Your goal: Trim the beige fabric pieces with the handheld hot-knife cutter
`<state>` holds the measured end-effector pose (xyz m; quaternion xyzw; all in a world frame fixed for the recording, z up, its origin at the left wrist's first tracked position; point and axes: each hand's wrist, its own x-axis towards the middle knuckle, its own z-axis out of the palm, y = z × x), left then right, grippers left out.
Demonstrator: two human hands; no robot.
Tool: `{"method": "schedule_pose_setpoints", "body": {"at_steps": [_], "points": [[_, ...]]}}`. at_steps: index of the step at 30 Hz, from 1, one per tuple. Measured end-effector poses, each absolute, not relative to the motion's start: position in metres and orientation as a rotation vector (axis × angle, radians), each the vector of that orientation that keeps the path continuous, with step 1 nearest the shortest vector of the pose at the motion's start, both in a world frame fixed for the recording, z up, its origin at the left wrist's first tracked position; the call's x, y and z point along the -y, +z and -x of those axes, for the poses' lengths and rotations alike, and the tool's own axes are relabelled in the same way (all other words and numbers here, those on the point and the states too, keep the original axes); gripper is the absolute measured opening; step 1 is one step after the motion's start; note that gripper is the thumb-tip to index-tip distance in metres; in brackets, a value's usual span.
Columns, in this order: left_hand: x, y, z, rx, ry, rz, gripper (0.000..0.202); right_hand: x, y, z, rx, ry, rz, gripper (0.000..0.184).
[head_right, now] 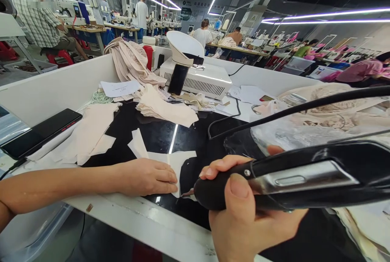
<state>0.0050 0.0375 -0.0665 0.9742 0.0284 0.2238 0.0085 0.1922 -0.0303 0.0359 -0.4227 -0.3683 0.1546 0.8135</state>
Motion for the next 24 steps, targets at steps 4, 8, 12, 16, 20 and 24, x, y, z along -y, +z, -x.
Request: {"method": "schedule_pose_setpoints", "body": {"at_steps": [4,8,12,16,20,24], "points": [[-0.0371,-0.0652,-0.0055,-0.069,0.73,-3.043,0.018,0.0298,0.0352,-0.1888,0.798,0.329,0.9,0.05],[-0.0366,-0.0643,-0.0056,-0.062,0.766,-3.05,0.021,0.0309,0.0335,-0.1859,0.81,0.348,0.896,0.05],[-0.0365,-0.065,-0.0056,-0.074,0.752,-3.046,0.021,0.0294,0.0321,-0.1864,0.781,0.343,0.889,0.053],[-0.0369,-0.0659,-0.0062,-0.069,0.765,-3.042,0.021,0.0277,0.0295,-0.1864,0.799,0.33,0.89,0.054],[-0.0369,-0.0654,-0.0073,-0.078,0.744,-3.073,0.027,0.0288,0.029,-0.1849,0.834,0.304,0.877,0.053],[-0.037,-0.065,-0.0076,-0.054,0.791,-3.093,0.029,0.0294,0.0324,-0.1831,0.851,0.31,0.875,0.054]]}}
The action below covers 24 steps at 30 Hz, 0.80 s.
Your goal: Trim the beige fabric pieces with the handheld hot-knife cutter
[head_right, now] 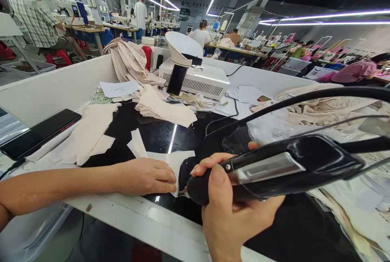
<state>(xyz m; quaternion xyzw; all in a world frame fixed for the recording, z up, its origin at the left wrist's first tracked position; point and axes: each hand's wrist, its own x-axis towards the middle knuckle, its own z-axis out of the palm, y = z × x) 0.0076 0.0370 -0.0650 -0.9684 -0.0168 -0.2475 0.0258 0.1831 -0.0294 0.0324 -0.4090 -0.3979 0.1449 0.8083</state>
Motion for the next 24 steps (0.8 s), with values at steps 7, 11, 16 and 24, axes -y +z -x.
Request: {"method": "schedule_pose_setpoints", "body": {"at_steps": [7,11,16,24], "points": [[-0.0375,-0.0661,-0.0068,0.025,-0.827,2.988,0.028,0.0289,0.0316,-0.1849,0.83,0.332,0.836,0.054],[-0.0377,-0.0656,-0.0074,0.049,-0.771,2.998,0.029,0.0287,0.0263,-0.1867,0.869,0.341,0.847,0.054],[-0.038,-0.0658,-0.0079,0.057,-0.759,3.01,0.029,0.0291,0.0247,-0.1873,0.872,0.35,0.829,0.053],[-0.0379,-0.0668,-0.007,0.038,-0.827,2.985,0.034,0.0318,0.0283,-0.1882,0.885,0.329,0.807,0.051]]}}
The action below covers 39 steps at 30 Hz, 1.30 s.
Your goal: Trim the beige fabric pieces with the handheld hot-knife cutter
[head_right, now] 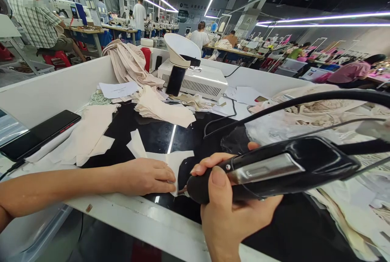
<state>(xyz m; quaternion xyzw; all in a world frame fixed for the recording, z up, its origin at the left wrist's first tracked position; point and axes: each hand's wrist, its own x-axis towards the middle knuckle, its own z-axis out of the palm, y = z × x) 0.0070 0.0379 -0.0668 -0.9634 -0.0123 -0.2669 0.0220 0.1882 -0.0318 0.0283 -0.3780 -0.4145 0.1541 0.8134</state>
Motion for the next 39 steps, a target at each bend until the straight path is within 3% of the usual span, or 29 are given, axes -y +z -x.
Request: {"method": "schedule_pose_setpoints", "body": {"at_steps": [28,39], "points": [[-0.036,-0.068,-0.007,0.055,-0.854,3.002,0.032,0.03,0.021,-0.189,0.901,0.289,0.872,0.05],[-0.038,-0.074,-0.003,0.082,-0.835,3.038,0.018,0.029,0.017,-0.187,0.895,0.315,0.852,0.052]]}}
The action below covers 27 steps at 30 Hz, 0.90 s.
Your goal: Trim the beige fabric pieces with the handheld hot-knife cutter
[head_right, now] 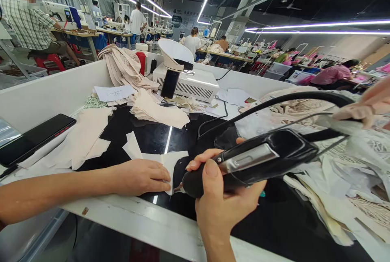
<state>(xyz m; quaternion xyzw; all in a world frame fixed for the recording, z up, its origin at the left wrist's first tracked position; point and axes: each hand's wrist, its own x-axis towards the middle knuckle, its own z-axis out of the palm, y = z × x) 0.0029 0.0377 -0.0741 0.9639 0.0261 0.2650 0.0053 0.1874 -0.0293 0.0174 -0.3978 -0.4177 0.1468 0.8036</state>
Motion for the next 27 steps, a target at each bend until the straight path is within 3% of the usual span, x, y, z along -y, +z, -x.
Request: {"method": "schedule_pose_setpoints", "body": {"at_steps": [18,23,27], "points": [[-0.036,-0.071,-0.006,-0.079,0.782,-2.983,0.024,0.033,0.011,-0.19,0.915,0.336,0.887,0.06],[-0.032,-0.068,-0.003,-0.063,0.843,-2.896,0.023,0.041,0.012,-0.186,0.932,0.37,0.894,0.04],[-0.029,-0.062,0.004,-0.057,0.808,-2.874,0.037,0.05,0.018,-0.183,0.94,0.408,0.96,0.039]]}}
